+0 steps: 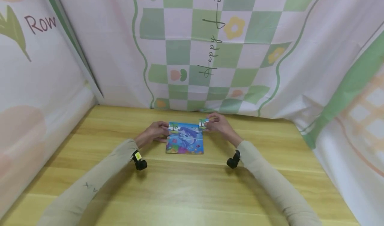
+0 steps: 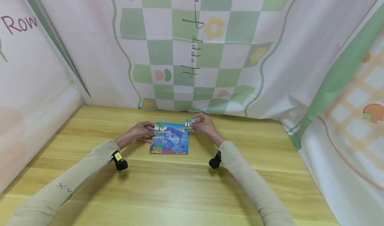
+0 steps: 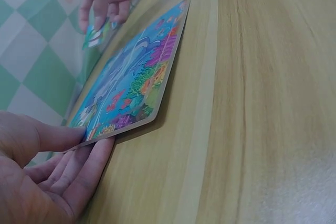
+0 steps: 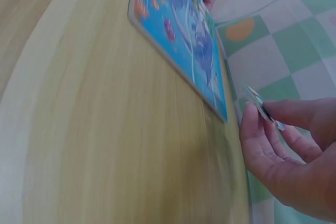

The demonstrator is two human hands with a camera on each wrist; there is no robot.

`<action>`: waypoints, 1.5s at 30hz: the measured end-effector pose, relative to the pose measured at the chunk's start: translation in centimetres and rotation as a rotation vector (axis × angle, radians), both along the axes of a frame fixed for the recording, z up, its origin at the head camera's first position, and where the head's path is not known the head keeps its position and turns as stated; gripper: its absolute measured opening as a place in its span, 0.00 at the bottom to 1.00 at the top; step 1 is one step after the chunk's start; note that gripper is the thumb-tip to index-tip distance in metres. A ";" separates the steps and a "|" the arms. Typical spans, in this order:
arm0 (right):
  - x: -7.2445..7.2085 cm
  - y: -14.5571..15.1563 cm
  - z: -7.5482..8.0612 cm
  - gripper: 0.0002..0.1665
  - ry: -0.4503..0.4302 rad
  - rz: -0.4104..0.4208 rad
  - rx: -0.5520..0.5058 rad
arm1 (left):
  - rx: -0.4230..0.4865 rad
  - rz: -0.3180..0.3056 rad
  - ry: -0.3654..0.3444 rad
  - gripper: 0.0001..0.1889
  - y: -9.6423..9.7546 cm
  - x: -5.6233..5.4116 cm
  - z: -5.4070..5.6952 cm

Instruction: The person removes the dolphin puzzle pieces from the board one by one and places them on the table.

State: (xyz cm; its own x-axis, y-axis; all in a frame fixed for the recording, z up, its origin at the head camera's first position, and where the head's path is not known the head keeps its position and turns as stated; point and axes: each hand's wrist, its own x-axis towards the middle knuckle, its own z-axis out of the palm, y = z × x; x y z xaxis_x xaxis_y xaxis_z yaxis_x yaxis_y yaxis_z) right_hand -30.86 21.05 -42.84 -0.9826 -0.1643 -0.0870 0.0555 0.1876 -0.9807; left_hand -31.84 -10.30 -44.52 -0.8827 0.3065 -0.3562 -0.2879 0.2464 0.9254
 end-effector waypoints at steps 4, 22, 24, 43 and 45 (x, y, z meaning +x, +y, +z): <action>0.2 1.0 0.0 0.26 -0.018 -0.001 0.041 | -0.005 0.003 -0.004 0.29 0.0 0.1 0.1; -0.1 3.0 -0.2 0.14 0.150 0.022 0.567 | 0.003 -0.011 0.004 0.29 0.2 -0.4 0.1; -0.2 3.2 -0.2 0.13 0.152 0.041 0.591 | -0.003 -0.021 0.008 0.28 0.3 -0.4 0.3; -0.8 2.8 -0.7 0.10 0.231 0.089 0.693 | -0.077 -0.083 0.071 0.28 -0.5 -1.8 1.1; -0.8 3.0 -0.7 0.12 0.233 0.092 0.690 | -0.073 -0.078 0.060 0.28 -0.4 -1.8 0.9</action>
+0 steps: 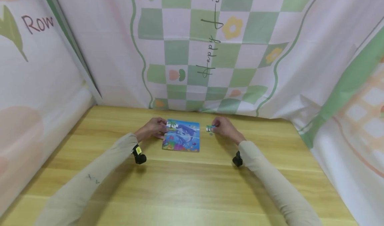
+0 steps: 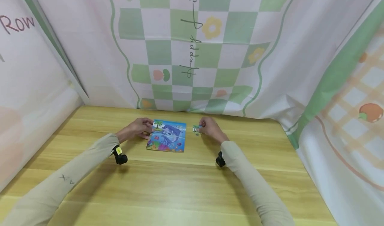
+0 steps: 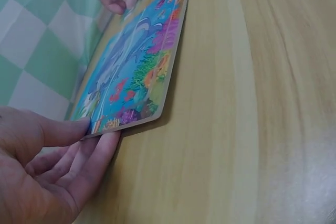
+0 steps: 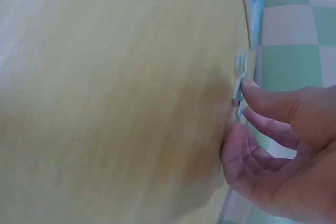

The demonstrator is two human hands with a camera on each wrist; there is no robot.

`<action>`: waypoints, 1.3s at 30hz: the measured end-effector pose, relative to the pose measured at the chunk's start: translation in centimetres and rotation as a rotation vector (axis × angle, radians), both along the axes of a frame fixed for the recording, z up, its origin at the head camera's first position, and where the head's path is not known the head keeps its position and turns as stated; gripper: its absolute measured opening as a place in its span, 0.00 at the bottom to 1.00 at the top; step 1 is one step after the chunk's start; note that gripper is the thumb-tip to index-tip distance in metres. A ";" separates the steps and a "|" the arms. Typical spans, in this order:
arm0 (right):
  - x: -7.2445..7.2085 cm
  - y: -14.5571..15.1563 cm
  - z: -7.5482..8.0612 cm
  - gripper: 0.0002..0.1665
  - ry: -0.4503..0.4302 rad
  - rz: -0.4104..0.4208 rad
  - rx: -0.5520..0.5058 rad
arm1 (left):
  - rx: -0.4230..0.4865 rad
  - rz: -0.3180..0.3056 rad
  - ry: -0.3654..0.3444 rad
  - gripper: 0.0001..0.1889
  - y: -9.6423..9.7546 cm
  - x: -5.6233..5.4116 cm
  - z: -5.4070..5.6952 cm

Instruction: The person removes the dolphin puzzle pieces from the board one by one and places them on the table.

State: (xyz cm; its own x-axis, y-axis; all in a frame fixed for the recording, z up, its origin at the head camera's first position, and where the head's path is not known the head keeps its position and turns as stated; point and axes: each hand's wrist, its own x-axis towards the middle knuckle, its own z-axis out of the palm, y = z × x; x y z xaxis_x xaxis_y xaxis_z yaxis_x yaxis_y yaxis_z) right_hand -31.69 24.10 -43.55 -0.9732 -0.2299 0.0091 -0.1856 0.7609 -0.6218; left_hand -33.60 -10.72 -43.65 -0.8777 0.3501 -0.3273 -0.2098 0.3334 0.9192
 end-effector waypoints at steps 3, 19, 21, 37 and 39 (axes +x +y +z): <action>0.1 0.1 0.1 0.14 -0.006 -0.016 -0.013 | 0.015 0.013 -0.005 0.28 0.0 0.1 -0.4; 0.3 -4.7 1.7 0.16 0.006 0.035 -0.116 | 0.047 0.030 0.017 0.29 0.2 0.3 -0.9; 0.1 -5.8 1.7 0.16 0.002 0.057 -0.113 | 0.044 0.034 0.023 0.30 0.3 0.3 -1.0; -0.4 -11.7 1.3 0.26 0.004 0.195 -0.008 | 0.027 0.046 0.037 0.31 0.1 0.6 -1.0; -0.4 -11.9 1.0 0.27 -0.003 0.182 0.001 | 0.037 0.035 0.046 0.30 0.0 0.6 -0.9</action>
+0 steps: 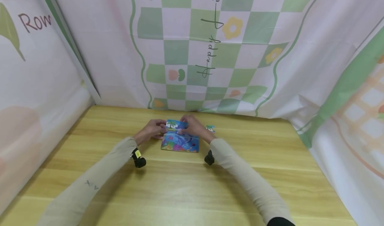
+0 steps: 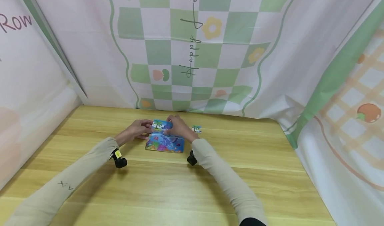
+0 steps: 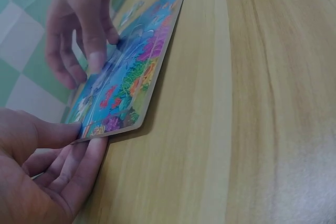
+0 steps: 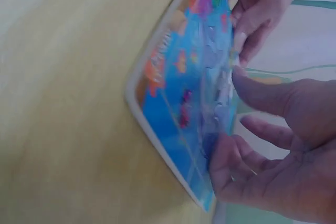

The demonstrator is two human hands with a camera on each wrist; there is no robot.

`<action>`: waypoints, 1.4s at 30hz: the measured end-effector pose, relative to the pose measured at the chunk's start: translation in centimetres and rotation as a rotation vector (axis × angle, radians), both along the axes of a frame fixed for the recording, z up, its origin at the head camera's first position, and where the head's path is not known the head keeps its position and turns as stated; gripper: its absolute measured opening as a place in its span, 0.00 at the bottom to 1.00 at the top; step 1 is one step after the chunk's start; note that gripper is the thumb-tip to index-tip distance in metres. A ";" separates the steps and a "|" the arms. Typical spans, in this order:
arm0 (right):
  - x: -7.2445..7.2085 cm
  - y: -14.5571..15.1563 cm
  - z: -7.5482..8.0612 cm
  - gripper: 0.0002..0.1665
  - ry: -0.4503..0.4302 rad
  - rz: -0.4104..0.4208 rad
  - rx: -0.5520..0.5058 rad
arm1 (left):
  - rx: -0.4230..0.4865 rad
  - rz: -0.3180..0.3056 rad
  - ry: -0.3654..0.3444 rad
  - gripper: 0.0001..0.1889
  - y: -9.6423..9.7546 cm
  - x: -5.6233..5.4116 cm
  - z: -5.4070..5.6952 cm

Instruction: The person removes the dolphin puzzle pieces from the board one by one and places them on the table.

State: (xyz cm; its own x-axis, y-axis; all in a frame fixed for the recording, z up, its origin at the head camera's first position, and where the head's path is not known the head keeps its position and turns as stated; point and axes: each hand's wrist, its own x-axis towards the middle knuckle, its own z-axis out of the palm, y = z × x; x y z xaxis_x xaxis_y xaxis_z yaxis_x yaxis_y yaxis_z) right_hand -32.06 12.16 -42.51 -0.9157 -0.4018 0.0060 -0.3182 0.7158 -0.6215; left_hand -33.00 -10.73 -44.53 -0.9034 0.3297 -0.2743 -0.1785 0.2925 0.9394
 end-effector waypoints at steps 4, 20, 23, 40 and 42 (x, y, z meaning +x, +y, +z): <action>0.2 -0.2 -0.4 0.27 -0.020 -0.039 0.012 | 0.001 -0.006 -0.001 0.30 0.1 0.0 0.1; 0.2 0.2 -0.2 0.25 -0.086 -0.069 -0.002 | -0.024 0.021 -0.034 0.30 0.9 -0.1 0.2; 0.1 0.1 -0.1 0.25 -0.097 -0.077 -0.013 | -0.018 0.017 -0.029 0.30 0.9 -0.1 0.2; 0.0 -0.4 -0.9 0.18 0.053 -0.094 -0.049 | 0.005 0.017 -0.008 0.29 0.2 0.0 -0.2; 0.0 -0.3 -1.0 0.16 0.049 -0.091 -0.084 | 0.020 0.002 0.004 0.29 0.0 0.2 -0.2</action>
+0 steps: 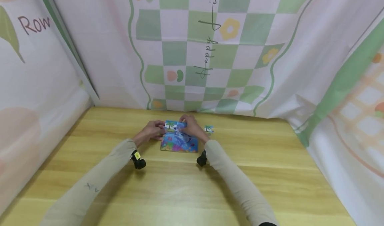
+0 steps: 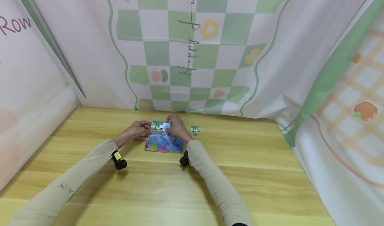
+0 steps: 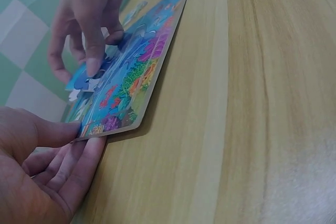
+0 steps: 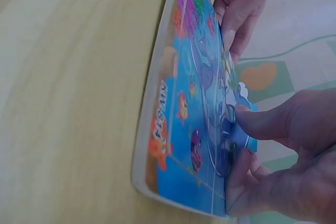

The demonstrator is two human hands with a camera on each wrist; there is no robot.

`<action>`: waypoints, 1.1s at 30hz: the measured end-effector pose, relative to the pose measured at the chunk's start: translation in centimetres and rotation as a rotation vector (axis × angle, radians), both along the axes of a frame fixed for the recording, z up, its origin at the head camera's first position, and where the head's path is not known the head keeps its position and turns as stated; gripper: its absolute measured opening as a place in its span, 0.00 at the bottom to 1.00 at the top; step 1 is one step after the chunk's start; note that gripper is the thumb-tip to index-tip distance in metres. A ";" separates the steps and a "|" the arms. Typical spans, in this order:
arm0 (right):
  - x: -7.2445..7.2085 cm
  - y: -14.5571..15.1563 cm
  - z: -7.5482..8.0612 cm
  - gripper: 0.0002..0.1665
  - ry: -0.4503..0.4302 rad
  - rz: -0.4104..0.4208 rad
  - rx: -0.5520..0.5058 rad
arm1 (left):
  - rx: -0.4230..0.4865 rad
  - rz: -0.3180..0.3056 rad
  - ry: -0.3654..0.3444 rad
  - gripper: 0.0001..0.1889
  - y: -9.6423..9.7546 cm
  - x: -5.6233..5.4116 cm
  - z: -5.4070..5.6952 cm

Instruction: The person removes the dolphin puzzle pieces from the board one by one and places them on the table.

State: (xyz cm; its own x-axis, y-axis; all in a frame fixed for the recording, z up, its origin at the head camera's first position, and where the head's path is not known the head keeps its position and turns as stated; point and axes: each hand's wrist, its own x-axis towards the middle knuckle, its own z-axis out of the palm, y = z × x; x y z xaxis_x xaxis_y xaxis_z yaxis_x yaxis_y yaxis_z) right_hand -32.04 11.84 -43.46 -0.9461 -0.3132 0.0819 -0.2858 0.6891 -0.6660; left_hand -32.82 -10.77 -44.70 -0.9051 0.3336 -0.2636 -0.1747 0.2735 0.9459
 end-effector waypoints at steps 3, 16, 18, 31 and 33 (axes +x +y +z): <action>-0.1 0.2 -0.2 0.14 -0.015 0.015 -0.066 | 0.007 -0.007 0.003 0.29 -0.2 0.1 -0.1; 0.4 0.3 -0.4 0.10 -0.107 -0.075 -0.197 | -0.053 0.046 -0.041 0.29 0.1 0.0 0.0; 0.4 0.5 -0.6 0.09 -0.107 -0.104 -0.188 | -0.046 0.041 -0.044 0.29 0.3 -0.1 -0.1; 0.2 1.6 -0.9 0.11 -0.109 -0.103 -0.316 | -0.053 0.056 -0.070 0.29 0.4 -0.2 -0.1; 0.1 1.7 -0.7 0.11 -0.149 -0.105 -0.359 | -0.056 0.057 -0.070 0.29 0.4 -0.2 0.0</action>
